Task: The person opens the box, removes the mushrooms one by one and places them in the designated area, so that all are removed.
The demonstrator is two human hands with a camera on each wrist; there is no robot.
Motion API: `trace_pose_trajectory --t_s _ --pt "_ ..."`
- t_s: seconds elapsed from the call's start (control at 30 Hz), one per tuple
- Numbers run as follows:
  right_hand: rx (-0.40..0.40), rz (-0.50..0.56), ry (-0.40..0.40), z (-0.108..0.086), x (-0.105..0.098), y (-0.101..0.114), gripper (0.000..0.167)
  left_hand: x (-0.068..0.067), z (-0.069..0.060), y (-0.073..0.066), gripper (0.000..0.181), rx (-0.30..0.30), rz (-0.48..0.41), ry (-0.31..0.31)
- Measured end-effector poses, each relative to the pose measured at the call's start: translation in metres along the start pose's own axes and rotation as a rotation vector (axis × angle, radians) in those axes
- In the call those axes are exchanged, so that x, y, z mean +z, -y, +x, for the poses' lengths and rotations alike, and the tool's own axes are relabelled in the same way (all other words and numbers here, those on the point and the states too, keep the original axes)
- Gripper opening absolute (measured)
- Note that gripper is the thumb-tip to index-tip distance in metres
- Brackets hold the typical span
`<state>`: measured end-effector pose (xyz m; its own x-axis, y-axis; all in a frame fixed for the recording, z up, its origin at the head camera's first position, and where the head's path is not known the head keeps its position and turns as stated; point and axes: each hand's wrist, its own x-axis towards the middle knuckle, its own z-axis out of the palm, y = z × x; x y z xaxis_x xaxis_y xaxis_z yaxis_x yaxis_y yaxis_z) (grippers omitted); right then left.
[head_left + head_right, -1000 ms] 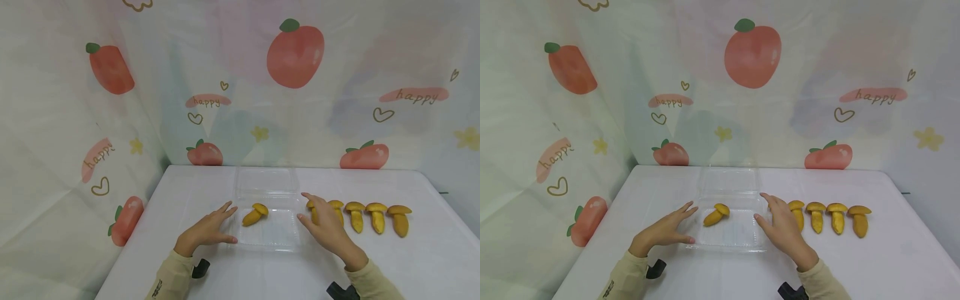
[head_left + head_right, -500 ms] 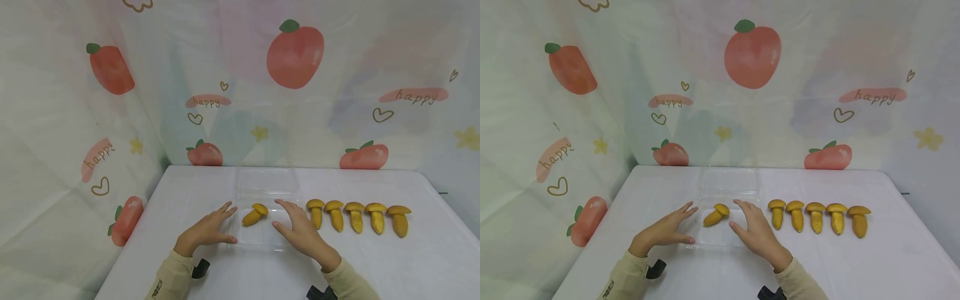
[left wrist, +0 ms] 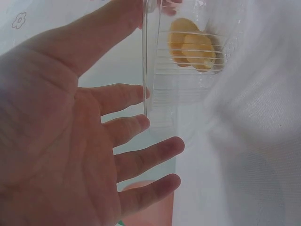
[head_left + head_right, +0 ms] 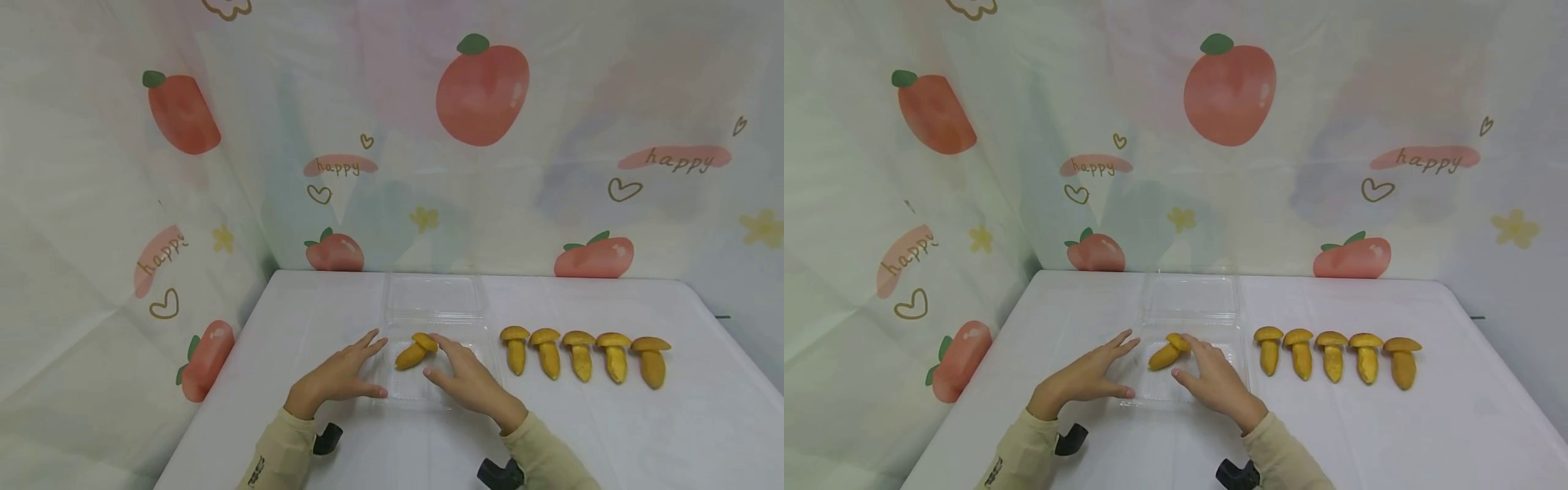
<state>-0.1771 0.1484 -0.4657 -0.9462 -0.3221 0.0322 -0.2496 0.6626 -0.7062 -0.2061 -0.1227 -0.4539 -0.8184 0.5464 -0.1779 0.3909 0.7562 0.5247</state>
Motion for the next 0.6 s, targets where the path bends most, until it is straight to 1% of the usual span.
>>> trace_pose_trajectory --t_s 0.1,0.17,0.33,0.5,0.6 --pt "0.003 -0.010 0.020 0.003 0.003 0.001 0.065 0.000 -0.001 0.000 0.096 -0.002 -0.005 0.001" --pt "0.002 -0.022 0.019 0.005 0.005 0.002 0.064 -0.001 -0.001 -0.001 0.096 0.003 -0.007 -0.002" --pt "-0.027 -0.078 0.014 0.008 0.008 0.005 0.061 -0.001 -0.002 -0.001 0.096 0.012 -0.013 -0.010" --pt "0.022 -0.122 0.046 0.012 0.009 0.006 0.061 0.000 -0.002 0.000 0.095 0.016 -0.014 -0.017" --pt "0.064 -0.114 0.075 0.015 0.011 0.006 0.064 0.000 -0.001 0.001 0.094 0.016 -0.017 -0.013"
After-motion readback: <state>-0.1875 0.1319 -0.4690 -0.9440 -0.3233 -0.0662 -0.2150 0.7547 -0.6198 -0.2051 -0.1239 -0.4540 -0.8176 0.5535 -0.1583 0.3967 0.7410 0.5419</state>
